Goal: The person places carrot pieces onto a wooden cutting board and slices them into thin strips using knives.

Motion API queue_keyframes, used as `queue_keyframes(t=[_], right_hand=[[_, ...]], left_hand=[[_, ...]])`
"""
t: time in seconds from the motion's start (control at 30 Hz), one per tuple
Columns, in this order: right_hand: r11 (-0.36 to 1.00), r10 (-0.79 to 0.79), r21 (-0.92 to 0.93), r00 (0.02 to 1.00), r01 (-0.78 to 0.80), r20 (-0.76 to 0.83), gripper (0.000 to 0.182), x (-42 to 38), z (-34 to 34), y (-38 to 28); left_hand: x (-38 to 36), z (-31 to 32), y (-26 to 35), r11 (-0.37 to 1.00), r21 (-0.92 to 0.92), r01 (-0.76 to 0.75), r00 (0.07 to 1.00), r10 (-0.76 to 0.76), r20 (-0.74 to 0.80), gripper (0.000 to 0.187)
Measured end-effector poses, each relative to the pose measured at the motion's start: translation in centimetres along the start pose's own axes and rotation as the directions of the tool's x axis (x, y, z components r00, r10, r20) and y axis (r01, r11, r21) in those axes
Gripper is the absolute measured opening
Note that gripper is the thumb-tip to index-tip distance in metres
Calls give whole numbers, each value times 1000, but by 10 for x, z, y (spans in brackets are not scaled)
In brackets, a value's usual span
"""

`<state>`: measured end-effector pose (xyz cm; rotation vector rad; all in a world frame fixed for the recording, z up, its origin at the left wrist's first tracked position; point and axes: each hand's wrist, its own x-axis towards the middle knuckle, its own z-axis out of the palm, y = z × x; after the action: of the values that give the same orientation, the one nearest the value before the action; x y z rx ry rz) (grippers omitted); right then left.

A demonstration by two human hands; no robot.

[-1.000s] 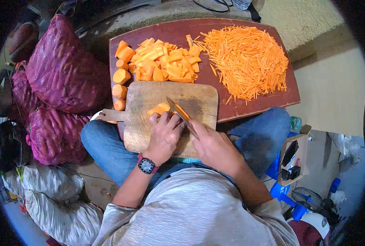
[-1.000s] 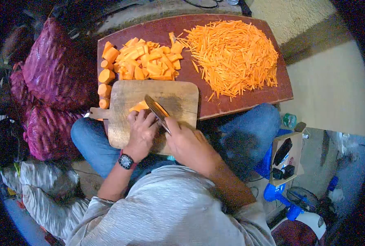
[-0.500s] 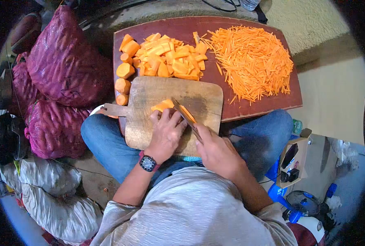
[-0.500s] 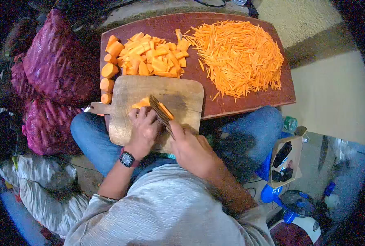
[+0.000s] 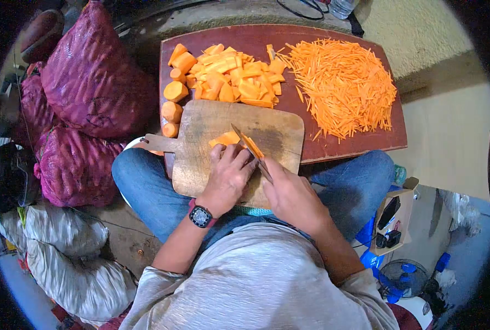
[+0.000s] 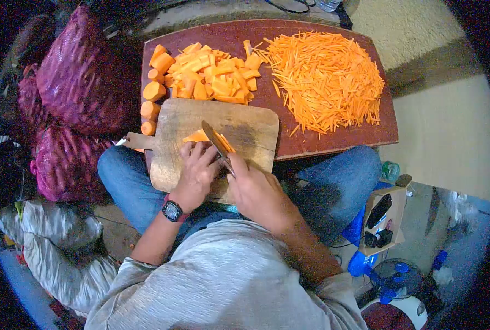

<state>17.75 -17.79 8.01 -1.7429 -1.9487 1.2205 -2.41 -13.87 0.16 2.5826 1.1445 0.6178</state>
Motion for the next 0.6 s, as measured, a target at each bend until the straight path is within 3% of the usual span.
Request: queue_keyframes(t=[0.1,0.17,0.4,0.6], right_hand=[[1000,-20,0,1000,20,-1,42,-12,0,6],[993,100,52,995,-101,27,40,-34,-3,3],[1000,20,18,1000,-21,19,44,0,-3,1],[983,185,0,977,-186,108,46,-24,-4,-9]], left_hand=[[3,-2,-3,1000,-22,-18,1000,17,-22,36],[1,-1,-3,998,-60,-1,999,-1,-35,36],[-1,2,-3,1000,-5,-10,1000,10,-24,33],[-1,-1,-2,1000,-11,3,1000,-3,-15,32]])
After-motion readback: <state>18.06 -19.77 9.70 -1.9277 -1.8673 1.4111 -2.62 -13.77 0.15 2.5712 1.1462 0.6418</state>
